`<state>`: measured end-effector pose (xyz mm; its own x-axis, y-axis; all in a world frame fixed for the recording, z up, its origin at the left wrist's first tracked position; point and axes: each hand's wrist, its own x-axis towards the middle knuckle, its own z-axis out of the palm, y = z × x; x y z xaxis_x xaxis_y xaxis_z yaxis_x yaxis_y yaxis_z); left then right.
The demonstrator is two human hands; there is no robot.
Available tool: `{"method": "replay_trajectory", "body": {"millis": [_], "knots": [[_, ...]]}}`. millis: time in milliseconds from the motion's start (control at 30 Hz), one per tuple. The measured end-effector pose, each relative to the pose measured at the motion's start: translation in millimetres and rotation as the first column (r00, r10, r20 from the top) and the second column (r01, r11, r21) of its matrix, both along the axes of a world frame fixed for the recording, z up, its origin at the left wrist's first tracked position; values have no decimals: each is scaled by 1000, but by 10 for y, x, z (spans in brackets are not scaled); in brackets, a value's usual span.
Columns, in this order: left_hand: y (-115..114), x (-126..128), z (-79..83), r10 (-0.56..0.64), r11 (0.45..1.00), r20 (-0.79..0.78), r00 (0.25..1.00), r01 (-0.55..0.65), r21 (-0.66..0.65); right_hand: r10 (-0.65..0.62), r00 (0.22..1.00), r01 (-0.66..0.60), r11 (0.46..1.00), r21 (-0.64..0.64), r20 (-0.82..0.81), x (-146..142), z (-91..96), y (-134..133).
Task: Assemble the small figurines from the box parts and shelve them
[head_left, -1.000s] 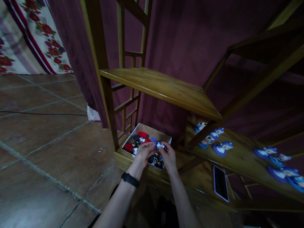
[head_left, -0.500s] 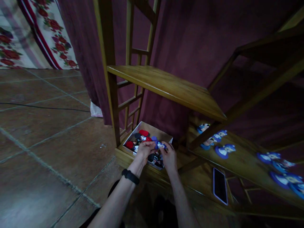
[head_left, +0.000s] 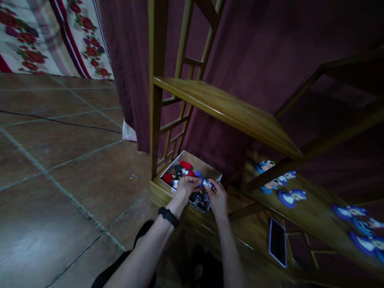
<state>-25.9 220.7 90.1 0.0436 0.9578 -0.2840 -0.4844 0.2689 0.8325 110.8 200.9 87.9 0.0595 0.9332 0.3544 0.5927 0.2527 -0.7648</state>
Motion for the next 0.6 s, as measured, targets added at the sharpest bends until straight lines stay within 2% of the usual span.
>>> {"method": "replay_trajectory", "body": {"millis": [100, 367, 600], "knots": [[-7, 7, 5, 5, 1000, -13, 1000, -5, 21, -1, 1000, 1, 1000, 21, -6, -11, -2, -2], [35, -13, -27, 11, 999, -43, 999, -13, -36, 43, 999, -43, 999, -4, -32, -9, -6, 2], [6, -100, -30, -64, 996, -63, 996, 60, -63, 134, 987, -138, 990, 34, 88, -6, -26, -20]]}}
